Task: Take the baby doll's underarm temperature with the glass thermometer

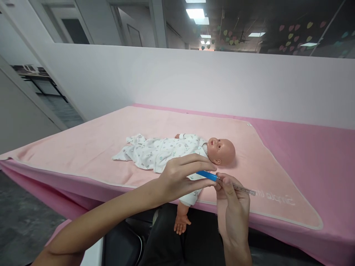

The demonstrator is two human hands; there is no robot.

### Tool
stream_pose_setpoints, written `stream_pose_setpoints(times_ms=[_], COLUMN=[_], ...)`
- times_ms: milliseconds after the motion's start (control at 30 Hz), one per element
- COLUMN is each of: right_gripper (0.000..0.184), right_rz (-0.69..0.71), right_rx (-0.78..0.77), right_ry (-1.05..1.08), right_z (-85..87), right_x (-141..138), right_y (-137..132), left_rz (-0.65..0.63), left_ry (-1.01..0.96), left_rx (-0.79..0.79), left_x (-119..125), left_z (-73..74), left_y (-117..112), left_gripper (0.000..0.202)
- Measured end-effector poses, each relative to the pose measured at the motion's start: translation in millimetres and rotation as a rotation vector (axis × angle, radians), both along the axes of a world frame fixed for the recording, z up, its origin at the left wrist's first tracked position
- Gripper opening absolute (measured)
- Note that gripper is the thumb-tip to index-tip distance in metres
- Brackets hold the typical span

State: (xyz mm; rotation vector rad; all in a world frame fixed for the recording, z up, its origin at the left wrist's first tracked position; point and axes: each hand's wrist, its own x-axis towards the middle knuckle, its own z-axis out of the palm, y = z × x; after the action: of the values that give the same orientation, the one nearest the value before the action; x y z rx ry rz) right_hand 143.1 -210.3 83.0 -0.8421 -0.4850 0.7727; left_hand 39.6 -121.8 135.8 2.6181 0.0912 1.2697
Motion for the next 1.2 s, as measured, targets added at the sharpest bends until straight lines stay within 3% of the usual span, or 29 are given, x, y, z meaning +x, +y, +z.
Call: stream_pose_setpoints(times_ms=[133, 300, 700, 867, 1033, 1100, 1200], right_gripper=[0.017, 0.020, 0.027, 0.027, 0.036, 0.043, 0.044], right_rz=[-0.005, -0.012, -0.036, -0.027, 0.012, -0.064, -0.287], right_rx=[-0.009, -0.003, -0.047, -0.055, -0.011, -0.005, -0.015], right_ry=[-0.030, -0.092, -0.121, -0.139, -0.165, -0.131, -0.118], right_z=[1.9, 2.3, 8.8, 5.3, -2.6, -1.9, 2.9], right_x=[4, 10, 5, 4, 12, 19, 31], right_y=[-1, 3, 0, 5, 15, 15, 13], left_rz=[0.109, 0.107, 0.103, 0.081, 0.168, 0.201, 0.207], left_ry=[0.182, 0.388, 0.361, 0.342, 0.284, 0.267, 0.247], left_rx=[0.070, 0.102, 0.314, 0.287, 0.193, 0.180, 0.221], left_x=[1, 1, 7, 8, 5, 2, -2], left_z=[-2.6, -2.9, -8.5, -11.6, -25.0, -30.0, -33.7], left_y=[-2, -4, -3, 1, 8, 9, 9], left_gripper=[0.023, 0.029, 0.034, 0.034, 0.030, 0.030, 0.028])
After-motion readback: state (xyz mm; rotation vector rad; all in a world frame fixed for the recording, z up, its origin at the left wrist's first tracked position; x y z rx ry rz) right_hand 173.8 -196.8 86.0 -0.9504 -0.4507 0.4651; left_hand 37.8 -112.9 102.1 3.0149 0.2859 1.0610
